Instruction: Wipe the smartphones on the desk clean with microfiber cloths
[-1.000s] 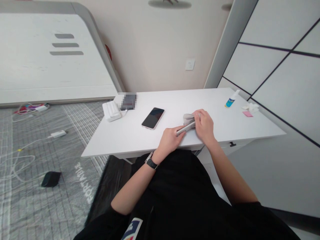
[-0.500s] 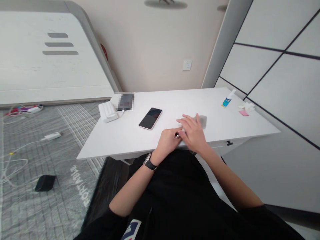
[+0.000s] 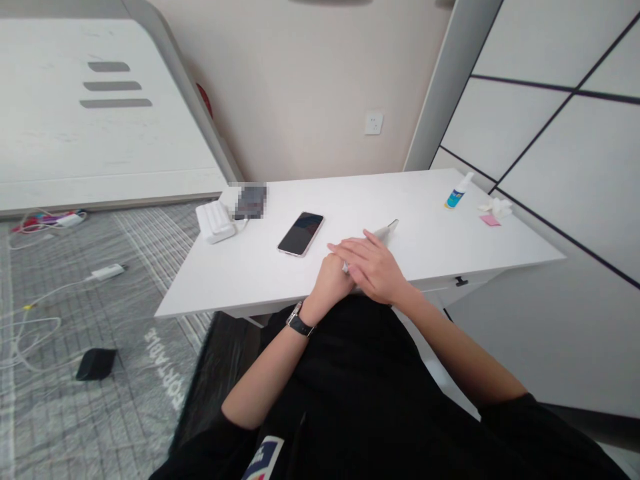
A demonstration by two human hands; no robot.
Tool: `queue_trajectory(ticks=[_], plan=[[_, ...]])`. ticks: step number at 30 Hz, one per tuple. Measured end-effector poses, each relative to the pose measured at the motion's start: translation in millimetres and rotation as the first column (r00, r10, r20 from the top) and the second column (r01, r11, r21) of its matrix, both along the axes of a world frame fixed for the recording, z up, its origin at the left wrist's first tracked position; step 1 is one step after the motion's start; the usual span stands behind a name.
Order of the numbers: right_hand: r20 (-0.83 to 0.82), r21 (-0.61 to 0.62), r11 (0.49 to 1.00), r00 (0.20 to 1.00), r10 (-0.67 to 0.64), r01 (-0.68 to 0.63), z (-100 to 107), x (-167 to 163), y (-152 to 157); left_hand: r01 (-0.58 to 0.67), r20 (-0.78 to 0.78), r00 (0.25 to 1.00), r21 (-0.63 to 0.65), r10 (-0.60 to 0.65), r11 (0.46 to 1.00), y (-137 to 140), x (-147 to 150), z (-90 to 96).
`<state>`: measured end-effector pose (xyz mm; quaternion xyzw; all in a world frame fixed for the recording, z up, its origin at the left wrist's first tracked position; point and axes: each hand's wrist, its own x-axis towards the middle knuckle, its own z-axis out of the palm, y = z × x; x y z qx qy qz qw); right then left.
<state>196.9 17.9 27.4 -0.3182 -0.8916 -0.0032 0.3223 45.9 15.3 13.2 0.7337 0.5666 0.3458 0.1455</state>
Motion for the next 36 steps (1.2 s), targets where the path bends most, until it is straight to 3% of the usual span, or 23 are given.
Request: queue_trajectory(ticks=[5,7,11,17,21,23,27,29,32,34,36], plan=[[-0.117,-0.03,0.93,0.923,-0.367,0.367,0,14,22,0.204,-0.021,0.979,0.041,-0.203,0.978,-2,-5,1.4],[-0.081,-0.021,0.949,0.946,-0.315,0.314,1,8,14,0.22,-0.045,0.975,0.038,-0.218,0.975,-2,-6,0.4],[0.0,-0.006,0.996,0.996,-0.084,0.084,3,-3,-1,0.22,-0.091,0.972,0.009,-0.218,0.975,-1,-5,-2.4],[-0.126,-0.02,0.921,0.912,-0.389,0.39,3,10,22,0.24,-0.036,0.97,0.029,-0.239,0.97,-3,-5,0.7],[-0.019,0.005,0.989,0.989,-0.147,0.147,2,-6,7,0.211,-0.078,0.974,-0.023,-0.212,0.977,0,-4,-3.0],[-0.007,0.002,0.998,0.998,-0.068,0.068,2,-7,7,0.207,-0.083,0.975,-0.027,-0.209,0.978,1,-4,-3.7],[-0.113,-0.017,0.945,0.938,-0.326,0.327,2,6,26,0.215,-0.039,0.976,-0.031,-0.216,0.976,-2,-5,0.5],[-0.102,-0.02,0.924,0.919,-0.381,0.381,1,3,25,0.214,-0.019,0.976,-0.051,-0.215,0.976,-2,-5,1.5],[-0.047,0.006,0.986,0.985,-0.169,0.169,0,-11,7,0.203,-0.029,0.978,-0.082,-0.206,0.976,0,-5,-0.7],[-0.075,-0.011,1.0,0.997,-0.015,0.015,1,-16,-1,0.197,-0.033,0.979,-0.087,-0.2,0.977,0,-4,-1.7],[-0.157,-0.064,0.996,0.985,-0.066,0.057,3,-11,5,0.202,-0.035,0.978,-0.085,-0.206,0.976,-1,-4,-0.3]])
